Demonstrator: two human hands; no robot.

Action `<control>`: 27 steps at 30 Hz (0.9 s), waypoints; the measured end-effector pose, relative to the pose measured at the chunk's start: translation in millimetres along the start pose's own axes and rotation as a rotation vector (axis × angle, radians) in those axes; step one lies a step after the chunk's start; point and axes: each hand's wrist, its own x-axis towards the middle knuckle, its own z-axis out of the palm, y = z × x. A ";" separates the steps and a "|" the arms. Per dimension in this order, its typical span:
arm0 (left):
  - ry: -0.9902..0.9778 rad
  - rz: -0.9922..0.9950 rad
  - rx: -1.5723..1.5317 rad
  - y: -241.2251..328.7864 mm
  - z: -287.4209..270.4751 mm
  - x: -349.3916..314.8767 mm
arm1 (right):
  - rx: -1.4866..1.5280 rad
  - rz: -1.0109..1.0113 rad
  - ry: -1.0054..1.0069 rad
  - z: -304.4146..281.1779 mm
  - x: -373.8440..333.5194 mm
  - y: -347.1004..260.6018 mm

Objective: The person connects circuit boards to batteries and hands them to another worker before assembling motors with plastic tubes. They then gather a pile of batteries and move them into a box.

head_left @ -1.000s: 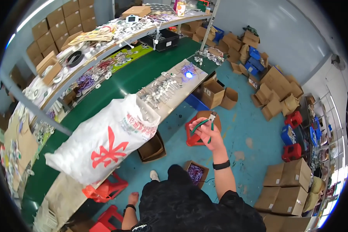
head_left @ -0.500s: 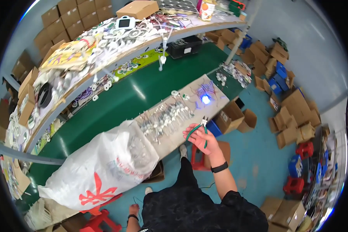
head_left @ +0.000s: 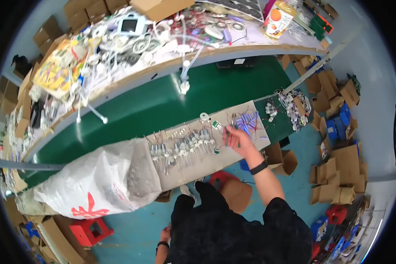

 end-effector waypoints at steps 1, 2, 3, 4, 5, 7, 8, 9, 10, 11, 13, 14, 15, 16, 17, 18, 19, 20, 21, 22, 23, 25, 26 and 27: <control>0.050 0.036 -0.027 15.0 6.9 0.3 | -0.018 0.001 0.017 7.6 -2.1 -7.6; -0.032 -0.048 -0.094 48.0 7.5 3.4 | -0.095 -0.028 0.038 7.4 -7.0 -17.0; -0.108 -0.134 -0.157 67.3 7.5 1.2 | -0.168 -0.057 0.054 6.0 -8.8 -27.9; -0.001 0.085 0.026 19.3 26.4 21.7 | -0.192 -0.032 0.060 20.8 -2.6 -36.9; -0.027 -0.037 -0.249 18.1 40.7 27.9 | -0.239 -0.021 0.090 19.9 -3.2 -44.5; 0.051 0.023 -0.122 48.0 44.6 28.0 | -0.494 0.027 0.285 -14.1 -5.6 -66.1; 0.087 0.032 -0.082 37.1 51.6 29.0 | -0.452 0.090 0.182 -23.0 -2.4 -79.8; 0.134 0.043 -0.045 26.4 62.0 36.6 | -0.406 0.151 0.070 -26.9 10.2 -90.6; 0.177 0.033 -0.056 31.0 73.2 36.8 | -0.497 0.146 0.103 -25.1 16.0 -98.8; 0.214 0.028 -0.061 45.9 82.9 36.9 | -0.588 0.134 0.143 -16.0 14.6 -108.1; 0.222 0.025 -0.032 79.6 86.8 26.3 | -0.660 0.143 0.116 25.7 29.9 -99.9; 0.192 -0.028 -0.027 98.9 88.9 17.8 | -0.678 0.108 0.102 40.3 38.5 -93.1; 0.160 -0.080 -0.020 113.1 93.6 11.9 | -0.690 0.074 0.090 46.1 48.7 -81.3; 0.190 -0.130 -0.093 121.4 108.3 8.0 | -0.721 0.097 0.127 37.3 63.4 -75.2; 0.222 -0.162 -0.167 130.1 126.0 17.8 | -0.758 0.101 0.169 19.5 87.4 -79.7; 0.232 -0.125 -0.178 128.7 148.6 29.2 | -0.670 0.262 -0.048 -10.6 120.6 -96.9; 0.233 -0.078 -0.186 128.0 172.9 41.0 | -0.571 0.418 -0.247 -39.3 149.3 -112.2; 0.226 -0.127 -0.139 132.7 198.3 50.8 | -0.599 0.436 -0.272 -49.6 170.0 -108.9; 0.218 -0.175 -0.087 139.3 222.1 63.1 | -0.621 0.450 -0.299 -51.2 188.1 -105.5; 0.222 -0.211 -0.088 139.0 243.4 78.5 | -0.735 0.288 -0.170 -42.5 201.9 -87.9; 0.238 -0.211 -0.109 131.7 266.8 86.5 | -0.843 0.129 -0.021 -24.9 199.0 -62.8; 0.235 -0.246 -0.122 146.1 297.5 79.7 | -0.821 0.027 0.241 16.1 184.6 -5.7; 0.136 -0.437 0.055 185.7 280.1 74.6 | -0.825 0.047 0.228 2.0 192.3 -3.2; 0.030 -0.603 0.231 208.7 274.3 75.1 | -0.884 0.059 0.136 -12.6 197.5 -12.9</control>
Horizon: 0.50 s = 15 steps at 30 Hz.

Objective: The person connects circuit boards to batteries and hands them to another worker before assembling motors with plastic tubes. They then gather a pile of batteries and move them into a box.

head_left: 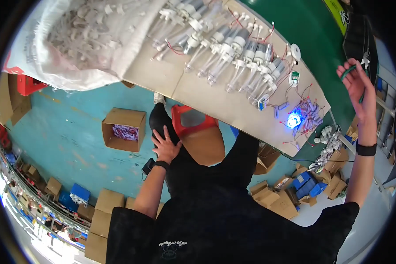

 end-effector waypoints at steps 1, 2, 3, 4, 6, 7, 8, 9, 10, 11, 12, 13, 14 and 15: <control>0.108 0.058 0.033 -1.7 13.1 7.2 | -0.055 -0.036 -0.077 -21.2 5.7 1.3; 0.116 0.069 0.026 7.5 18.1 12.6 | -0.058 -0.049 -0.071 -51.9 15.6 0.6; 0.186 0.077 0.067 16.9 15.7 22.1 | -0.083 -0.006 -0.338 -86.5 28.4 -0.8; 0.260 0.097 0.106 27.5 14.7 33.5 | -0.117 0.031 -0.593 -100.4 23.0 -4.2; 0.344 0.099 0.108 32.2 13.7 50.5 | -0.176 -0.037 -0.527 -104.1 8.3 11.2; 0.354 0.109 0.092 32.9 14.1 58.0 | -0.224 -0.051 -0.451 -98.0 -8.8 17.7; 0.366 0.125 0.077 34.2 12.9 65.4 | -0.267 -0.067 -0.369 -91.5 -28.3 23.4; 0.419 0.119 0.058 29.2 12.3 73.6 | -0.213 -0.083 -0.329 -76.4 -46.7 31.0; 0.424 0.133 0.068 33.5 13.7 81.3 | -0.213 -0.140 -0.422 -91.4 -58.0 35.2; 0.428 0.147 0.079 38.3 14.7 89.1 | -0.175 -0.162 -0.407 -101.6 -73.9 41.4; 0.427 0.125 0.086 39.4 19.8 99.5 | -0.138 -0.180 -0.406 -103.3 -89.2 49.2; 0.425 0.129 0.089 46.2 20.6 98.8 | -0.100 -0.178 -0.426 -115.5 -105.5 54.6; 0.419 0.131 0.092 52.7 22.0 98.2 | -0.098 -0.212 -0.407 -124.5 -125.5 61.9; 0.461 0.167 0.074 51.9 25.2 99.1 | -0.048 -0.246 -0.410 -128.4 -147.7 72.2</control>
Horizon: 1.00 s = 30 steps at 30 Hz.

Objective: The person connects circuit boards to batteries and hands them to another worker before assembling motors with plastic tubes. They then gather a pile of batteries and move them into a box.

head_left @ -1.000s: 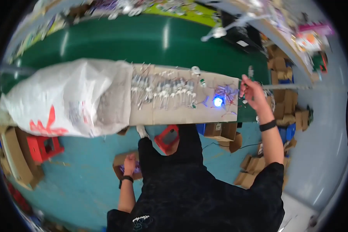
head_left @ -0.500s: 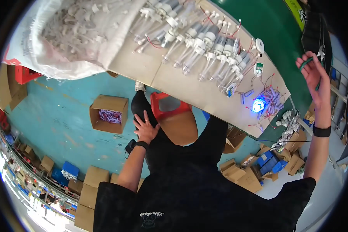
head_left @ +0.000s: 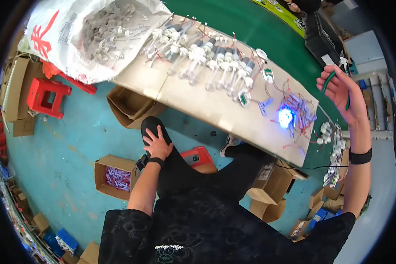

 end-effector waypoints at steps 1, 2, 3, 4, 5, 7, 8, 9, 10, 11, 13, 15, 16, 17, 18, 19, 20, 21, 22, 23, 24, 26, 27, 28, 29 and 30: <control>0.041 0.028 -0.020 -0.6 4.7 -2.0 | 0.041 -0.040 0.001 4.6 -22.7 6.1; 0.042 0.053 -0.027 -2.6 13.2 -9.6 | 0.037 -0.036 0.012 6.4 -43.8 14.1; 0.061 0.063 -0.028 -2.9 18.0 -12.7 | 0.038 -0.055 0.021 5.5 -61.2 19.3; 0.069 0.095 -0.027 -4.8 22.9 -15.8 | 0.047 -0.052 0.030 4.6 -76.3 25.0; 0.075 0.125 -0.024 -7.4 28.6 -19.4 | 0.057 -0.047 0.038 4.2 -90.0 29.8; 0.151 0.138 -0.057 -2.1 16.2 -44.9 | 0.063 -0.079 0.053 4.4 -107.7 36.9; 0.376 0.284 0.038 0.1 15.2 -51.1 | 0.083 -0.115 0.053 4.1 -115.4 39.1; 0.600 0.429 0.132 4.6 13.6 -55.0 | 0.102 -0.151 0.052 3.9 -121.1 40.4; 0.769 0.612 0.060 14.8 11.3 -54.5 | 0.106 -0.163 0.053 1.6 -122.9 41.3; 0.788 0.769 -0.020 24.5 15.6 -61.6 | 0.097 -0.166 0.053 -1.9 -121.7 43.6; 0.318 0.915 -0.006 57.7 9.7 -73.3 | 0.075 -0.172 0.054 -7.8 -122.1 46.9; -0.018 0.998 -0.186 75.2 49.7 -60.2 | 0.068 -0.202 0.222 33.1 -129.3 50.6; -0.195 0.953 -0.189 89.0 49.8 -73.2 | 0.072 -0.225 0.210 31.3 -131.1 53.9; -0.205 0.961 -0.183 98.6 51.1 -86.6 | 0.075 -0.246 0.199 27.1 -130.7 57.6; -0.291 0.910 -0.090 109.7 46.5 -102.8 | 0.078 -0.252 0.099 7.6 -132.0 60.3; -0.378 0.834 -0.007 112.2 47.7 -110.5 | 0.083 -0.241 0.098 7.3 -128.2 63.6; -0.390 0.831 -0.005 119.0 59.4 -102.3 | 0.081 -0.244 0.044 8.3 -127.7 66.4; -0.495 0.804 0.141 125.2 76.6 -86.1 | 0.079 -0.249 -0.017 11.7 -127.4 67.5; -0.603 0.753 0.284 124.0 80.9 -72.2 | 0.091 -0.252 -0.095 13.0 -117.8 69.7; -0.619 0.720 0.278 119.9 85.4 -58.8 | 0.109 -0.237 -0.123 12.4 -107.3 72.7; -0.609 0.701 0.251 111.5 83.1 -45.3 | 0.147 -0.226 -0.123 14.9 -98.5 74.3; -0.583 0.680 0.202 106.4 77.9 -19.5 | 0.184 -0.202 -0.098 7.5 -85.5 75.7; -0.571 0.661 0.183 101.5 75.3 -6.8 | 0.198 -0.188 -0.086 -2.5 -76.3 80.7; -0.553 0.646 0.166 98.5 70.0 9.8 | 0.205 -0.168 -0.060 -11.9 -64.6 85.4; -0.536 0.623 0.149 93.3 65.1 24.5 | 0.215 -0.146 -0.041 -21.5 -50.2 91.5; -0.518 0.634 0.130 101.8 59.3 40.3 | 0.186 -0.123 0.017 -31.8 -39.7 90.2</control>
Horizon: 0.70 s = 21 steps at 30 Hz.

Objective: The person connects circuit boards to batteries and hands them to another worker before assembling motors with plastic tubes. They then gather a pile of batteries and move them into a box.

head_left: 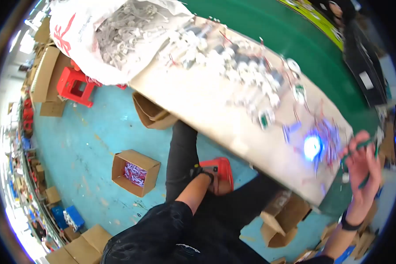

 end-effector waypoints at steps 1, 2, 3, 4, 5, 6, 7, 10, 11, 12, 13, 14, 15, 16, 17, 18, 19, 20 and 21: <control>0.023 -0.006 -0.012 -6.7 -12.1 9.9 | -0.021 0.018 0.044 -8.9 16.0 1.8; 0.043 -0.016 -0.025 -15.0 -22.1 18.1 | -0.012 0.067 0.076 -15.7 35.4 0.5; 0.065 -0.018 -0.035 -19.8 -31.0 26.2 | -0.009 0.112 0.113 -22.1 54.1 -3.0; 0.088 -0.021 -0.044 -23.2 -37.7 32.5 | 0.003 0.135 0.089 -30.7 73.3 -3.0; 0.114 -0.020 -0.050 -24.9 -45.2 38.6 | 0.013 0.155 0.067 -39.3 92.3 -3.0; 0.129 -0.004 -0.058 -19.3 -45.2 43.1 | 0.002 0.184 0.092 -46.3 104.4 -6.1; 0.148 0.016 -0.063 -12.1 -46.0 46.8 | -0.003 0.191 0.090 -48.1 118.3 -10.0; 0.238 0.072 -0.058 3.9 -54.6 48.0 | 0.032 0.172 0.117 -45.2 145.2 -13.5; 0.278 0.088 -0.052 7.6 -57.6 45.5 | 0.026 0.176 0.098 -39.2 150.3 -18.0; 0.328 0.109 -0.043 11.6 -64.2 45.9 | 0.026 0.182 0.076 -33.7 155.3 -24.2; 0.383 0.139 -0.036 17.0 -71.7 48.9 | 0.017 0.182 0.058 -28.5 157.5 -32.0; 0.440 0.166 -0.029 21.6 -77.7 50.4 | 0.040 0.168 0.058 -25.7 156.4 -36.2; 0.495 0.191 -0.021 26.1 -79.4 49.7 | 0.030 0.139 0.051 -23.1 152.3 -40.9; 0.548 0.215 -0.013 29.3 -79.6 48.7 | 0.036 0.130 0.059 -19.6 147.3 -45.0; 0.599 0.237 -0.005 31.8 -78.1 46.9 | 0.043 0.122 0.068 -16.5 140.6 -48.8; 0.644 0.267 0.002 36.1 -72.0 45.2 | 0.038 0.098 0.084 -18.7 129.7 -52.4; 0.687 0.299 0.010 40.3 -64.8 43.3 | 0.027 0.076 0.086 -18.7 118.8 -53.5; 0.731 0.336 0.022 43.2 -61.0 46.0 | 0.037 0.062 0.124 -18.7 109.2 -50.0; 0.772 0.379 0.038 46.7 -57.0 48.7 | 0.048 0.047 0.167 -19.6 98.9 -45.1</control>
